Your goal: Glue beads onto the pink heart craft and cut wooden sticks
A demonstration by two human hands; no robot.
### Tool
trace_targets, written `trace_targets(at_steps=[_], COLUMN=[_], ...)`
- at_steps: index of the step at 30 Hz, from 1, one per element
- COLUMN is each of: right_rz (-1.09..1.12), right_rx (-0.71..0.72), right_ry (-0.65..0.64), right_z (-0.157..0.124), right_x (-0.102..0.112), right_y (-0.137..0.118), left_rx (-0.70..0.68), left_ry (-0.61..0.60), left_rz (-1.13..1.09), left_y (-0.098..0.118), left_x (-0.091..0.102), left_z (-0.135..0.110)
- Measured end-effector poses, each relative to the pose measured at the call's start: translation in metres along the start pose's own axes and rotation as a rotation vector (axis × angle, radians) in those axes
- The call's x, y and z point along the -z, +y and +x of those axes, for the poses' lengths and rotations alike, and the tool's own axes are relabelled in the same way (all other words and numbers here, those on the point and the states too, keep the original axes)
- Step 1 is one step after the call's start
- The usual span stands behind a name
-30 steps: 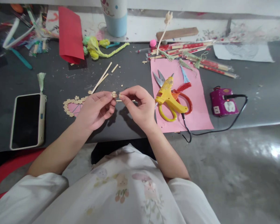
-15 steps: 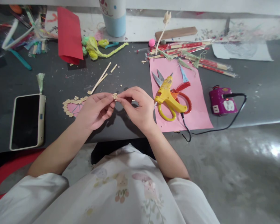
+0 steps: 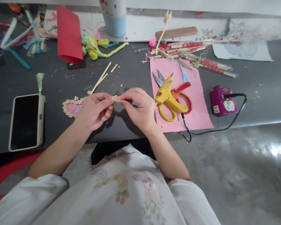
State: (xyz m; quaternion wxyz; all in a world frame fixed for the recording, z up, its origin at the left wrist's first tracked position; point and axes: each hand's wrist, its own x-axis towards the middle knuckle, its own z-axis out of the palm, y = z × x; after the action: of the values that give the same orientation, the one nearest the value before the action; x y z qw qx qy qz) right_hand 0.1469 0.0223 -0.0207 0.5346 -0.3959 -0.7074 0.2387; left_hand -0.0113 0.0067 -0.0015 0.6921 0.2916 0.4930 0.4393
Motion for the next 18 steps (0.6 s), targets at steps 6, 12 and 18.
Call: trace_targets(at_steps=[6, 12, 18], right_rz=[0.105, 0.229, 0.218], right_rx=[-0.030, -0.160, -0.160], right_ry=[0.015, 0.006, 0.001], right_z=[-0.001, -0.004, -0.004], right_x=[-0.001, 0.000, 0.000], right_y=[0.000, -0.001, -0.008], left_rx=[0.005, -0.087, -0.309], left_ry=[-0.020, 0.028, 0.041], left_rz=[-0.012, 0.026, 0.098], left_y=[0.000, -0.001, -0.009], left_x=[0.000, -0.001, 0.001], left_z=[0.002, 0.000, -0.002])
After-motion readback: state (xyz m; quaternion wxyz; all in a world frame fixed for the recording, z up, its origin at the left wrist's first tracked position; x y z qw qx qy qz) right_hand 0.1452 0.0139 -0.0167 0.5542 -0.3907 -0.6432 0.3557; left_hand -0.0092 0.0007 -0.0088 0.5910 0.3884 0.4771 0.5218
